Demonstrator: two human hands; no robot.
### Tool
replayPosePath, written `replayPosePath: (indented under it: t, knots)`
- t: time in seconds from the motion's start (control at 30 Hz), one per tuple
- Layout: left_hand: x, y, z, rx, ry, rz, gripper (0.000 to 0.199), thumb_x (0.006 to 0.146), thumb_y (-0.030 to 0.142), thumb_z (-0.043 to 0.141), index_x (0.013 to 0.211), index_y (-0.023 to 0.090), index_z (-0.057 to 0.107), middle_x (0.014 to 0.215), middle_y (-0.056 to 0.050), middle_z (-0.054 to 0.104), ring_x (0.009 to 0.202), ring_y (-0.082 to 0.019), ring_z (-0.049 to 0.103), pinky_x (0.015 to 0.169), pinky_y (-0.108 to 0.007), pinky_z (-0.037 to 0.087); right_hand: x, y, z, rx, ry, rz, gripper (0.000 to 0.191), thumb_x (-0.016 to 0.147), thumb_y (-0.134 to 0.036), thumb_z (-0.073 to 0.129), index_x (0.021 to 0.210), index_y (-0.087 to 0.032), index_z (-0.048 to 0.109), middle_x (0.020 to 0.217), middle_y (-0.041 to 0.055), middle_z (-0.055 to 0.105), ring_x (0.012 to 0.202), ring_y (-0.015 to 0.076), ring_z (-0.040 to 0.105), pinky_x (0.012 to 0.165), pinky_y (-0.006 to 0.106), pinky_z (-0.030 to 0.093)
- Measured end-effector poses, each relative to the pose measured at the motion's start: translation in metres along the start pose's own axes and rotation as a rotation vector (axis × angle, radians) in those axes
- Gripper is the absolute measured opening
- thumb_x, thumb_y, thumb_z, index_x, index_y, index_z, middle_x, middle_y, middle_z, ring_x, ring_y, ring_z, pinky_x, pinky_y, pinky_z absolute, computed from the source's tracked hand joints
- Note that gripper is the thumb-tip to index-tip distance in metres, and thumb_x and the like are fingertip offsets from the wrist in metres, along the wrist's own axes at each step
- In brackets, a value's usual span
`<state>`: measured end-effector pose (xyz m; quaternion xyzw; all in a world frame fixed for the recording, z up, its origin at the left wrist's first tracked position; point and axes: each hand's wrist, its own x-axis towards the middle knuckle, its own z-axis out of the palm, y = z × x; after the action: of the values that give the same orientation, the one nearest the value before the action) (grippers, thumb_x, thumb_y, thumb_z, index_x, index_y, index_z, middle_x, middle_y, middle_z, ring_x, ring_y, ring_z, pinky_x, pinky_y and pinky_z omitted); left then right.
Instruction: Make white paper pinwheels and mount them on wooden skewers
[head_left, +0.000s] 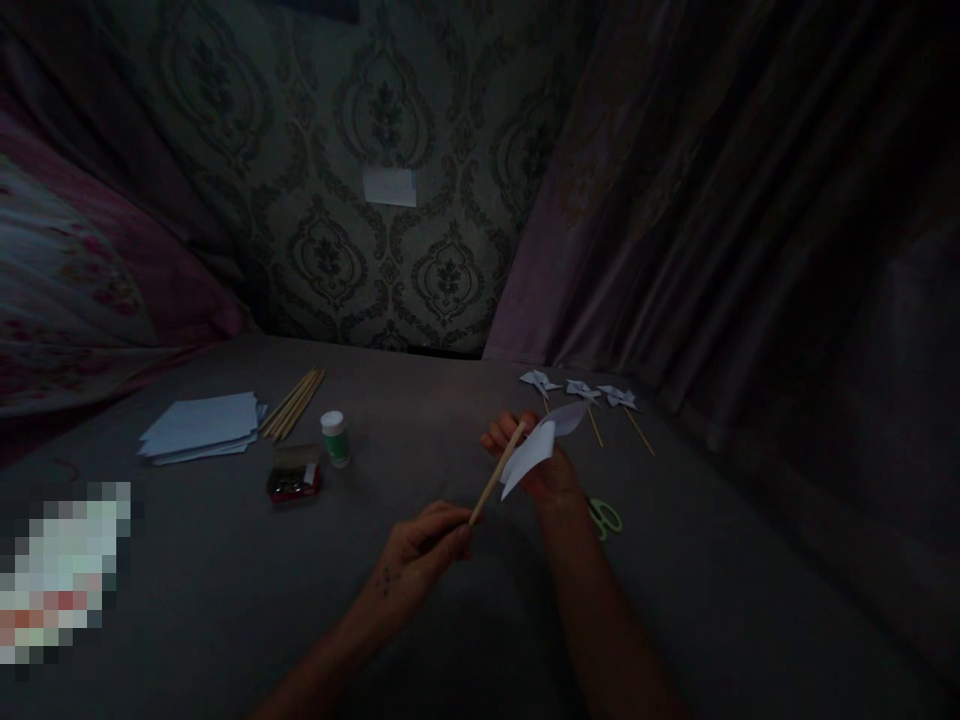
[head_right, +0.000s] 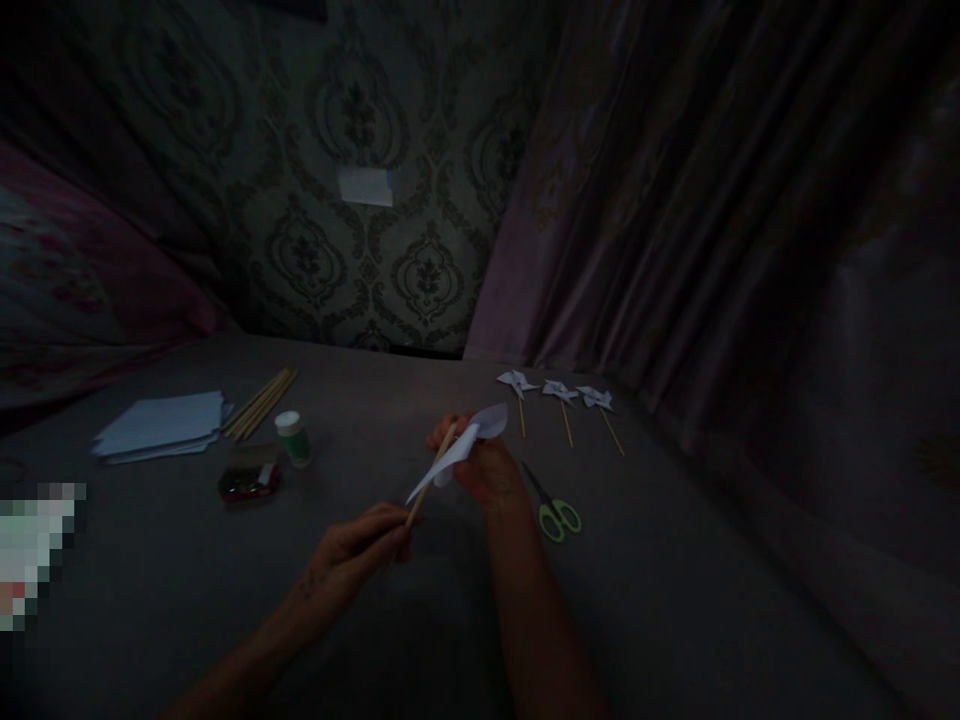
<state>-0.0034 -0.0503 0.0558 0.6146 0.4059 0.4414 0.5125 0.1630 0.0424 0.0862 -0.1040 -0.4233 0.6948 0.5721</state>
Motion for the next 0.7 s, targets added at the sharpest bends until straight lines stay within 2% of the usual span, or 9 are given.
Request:
replayPosePath:
  t: [0.2, 0.6, 0.7]
  knots:
    - [-0.0001, 0.0007, -0.0003, 0.014, -0.008, -0.003, 0.026, 0.082, 0.038, 0.057, 0.089, 0.02, 0.075, 0.07, -0.002, 0.056, 0.066, -0.013, 0.05, 0.065, -0.026, 0.043, 0.0003, -0.0021, 0.0015, -0.016, -0.011, -0.005, 0.028, 0.062, -0.039, 0.081, 0.056, -0.024, 0.058, 0.056, -0.0061, 0.04, 0.056, 0.0105, 0.039, 0.066, 0.028, 0.042]
    - [-0.0004, -0.0017, -0.0003, -0.021, -0.035, 0.004, 0.026, 0.084, 0.036, 0.056, 0.091, 0.019, 0.074, 0.07, -0.001, 0.054, 0.067, -0.014, 0.052, 0.064, -0.026, 0.041, -0.0007, -0.0049, 0.0082, -0.061, 0.059, 0.003, 0.034, 0.055, -0.043, 0.084, 0.054, -0.024, 0.057, 0.055, -0.0055, 0.042, 0.055, 0.0113, 0.038, 0.064, 0.03, 0.042]
    - [-0.0005, -0.0018, -0.0006, -0.02, -0.037, 0.009, 0.026, 0.084, 0.036, 0.055, 0.091, 0.019, 0.074, 0.07, -0.002, 0.054, 0.067, -0.014, 0.051, 0.065, -0.026, 0.041, -0.001, -0.0048, 0.0076, -0.053, 0.032, -0.001, 0.032, 0.056, -0.043, 0.084, 0.054, -0.024, 0.058, 0.055, -0.0058, 0.041, 0.055, 0.0108, 0.039, 0.064, 0.029, 0.041]
